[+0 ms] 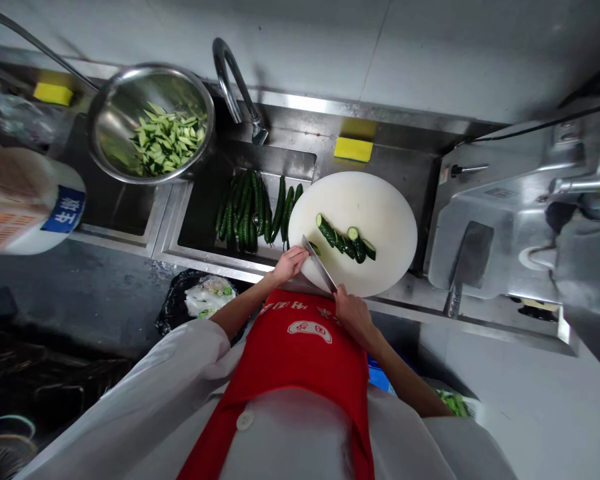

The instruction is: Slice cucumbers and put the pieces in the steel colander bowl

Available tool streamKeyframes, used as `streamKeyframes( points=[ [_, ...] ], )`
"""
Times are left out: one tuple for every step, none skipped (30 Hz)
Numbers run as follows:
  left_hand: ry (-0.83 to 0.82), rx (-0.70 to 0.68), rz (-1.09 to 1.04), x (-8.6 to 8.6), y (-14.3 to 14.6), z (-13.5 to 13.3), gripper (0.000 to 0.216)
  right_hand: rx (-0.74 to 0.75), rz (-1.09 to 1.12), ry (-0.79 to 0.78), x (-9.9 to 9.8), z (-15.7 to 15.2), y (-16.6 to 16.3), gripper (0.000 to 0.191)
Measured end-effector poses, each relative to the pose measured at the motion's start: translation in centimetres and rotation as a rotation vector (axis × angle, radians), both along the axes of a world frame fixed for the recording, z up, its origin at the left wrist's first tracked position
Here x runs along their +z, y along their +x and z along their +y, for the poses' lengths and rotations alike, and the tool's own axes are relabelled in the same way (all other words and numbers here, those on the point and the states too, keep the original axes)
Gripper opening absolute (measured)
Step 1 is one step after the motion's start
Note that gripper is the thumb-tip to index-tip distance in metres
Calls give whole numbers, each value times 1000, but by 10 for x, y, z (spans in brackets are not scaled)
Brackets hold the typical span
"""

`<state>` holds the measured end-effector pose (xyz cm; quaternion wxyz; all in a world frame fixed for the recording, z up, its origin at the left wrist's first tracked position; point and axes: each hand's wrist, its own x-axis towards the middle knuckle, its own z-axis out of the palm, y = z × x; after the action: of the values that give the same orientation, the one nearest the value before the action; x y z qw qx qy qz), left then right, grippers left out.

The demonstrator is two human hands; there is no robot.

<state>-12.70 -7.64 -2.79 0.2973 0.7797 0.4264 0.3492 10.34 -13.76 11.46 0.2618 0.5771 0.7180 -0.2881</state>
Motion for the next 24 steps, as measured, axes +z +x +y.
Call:
streamKeyframes(
  points=[
    [12, -6, -1, 1, 0, -1, 29, 0, 2, 13, 0, 1, 1, 29],
    [17, -10, -4, 3, 0, 0, 29, -3, 0, 27, 2, 1, 4, 29],
    [15, -3, -13, 6, -1, 2, 29, -10, -1, 41, 4, 0, 8, 29],
    [8, 29, -24, 9, -2, 7, 28, -17, 1, 48, 6, -2, 14, 29],
    [1, 93, -37, 13, -4, 15, 28, -23, 3, 48, 8, -4, 20, 29],
    [-6, 172, -48, 17, -5, 26, 29, -19, 7, 44, 10, -7, 25, 29],
    [-9, 237, -51, 22, -5, 40, 29, -3, 10, 40, 11, -9, 29, 29],
    [-8, 261, -38, 27, -5, 56, 30, 21, 15, 34, 11, -10, 32, 27],
    [-5, 221, -3, 32, -4, 74, 29, 46, 18, 29, 10, -11, 32, 26],
    [-5, 110, 52, 36, -2, 92, 29, 66, 19, 20, 9, -11, 31, 25],
    [-12, -31, 120, 39, 1, 109, 29, 76, 20, 12, 6, -10, 28, 24],
    [-25, -170, 189, 42, 3, 124, 30, 74, 22, 10, 3, -9, 25, 25],
    [-42, -272, 246, 44, 4, 136, 32, 64, 23, 14, 0, -8, 22, 25],
    [-62, -329, 284, 44, 4, 145, 34, 48, 25, 23, -3, -7, 20, 26],
    [-81, -340, 297, 45, 2, 150, 34, 29, 26, 38, -6, -6, 19, 27],
    [-101, -313, 288, 44, 0, 152, 34, 5, 26, 56, -8, -6, 20, 28],
    [-124, -249, 264, 44, -4, 149, 33, -23, 22, 74, -11, -6, 23, 28],
    [-156, -160, 231, 43, -8, 144, 33, -54, 19, 86, -13, -7, 26, 28],
    [-201, -56, 197, 43, -11, 135, 33, -88, 15, 96, -14, -7, 29, 27],
    [-258, 54, 165, 42, -13, 124, 34, -120, 9, 106, -16, -8, 33, 27],
    [-321, 159, 135, 42, -12, 111, 35, -146, 4, 112, -17, -9, 35, 26],
    [-387, 246, 107, 42, -9, 97, 38, -162, 2, 113, -17, -9, 36, 26],
    [-455, 311, 76, 41, -3, 83, 40, -168, 4, 109, -17, -10, 35, 27],
    [-526, 355, 41, 41, 5, 69, 42, -165, 8, 101, -17, -10, 34, 28]
  ],
)
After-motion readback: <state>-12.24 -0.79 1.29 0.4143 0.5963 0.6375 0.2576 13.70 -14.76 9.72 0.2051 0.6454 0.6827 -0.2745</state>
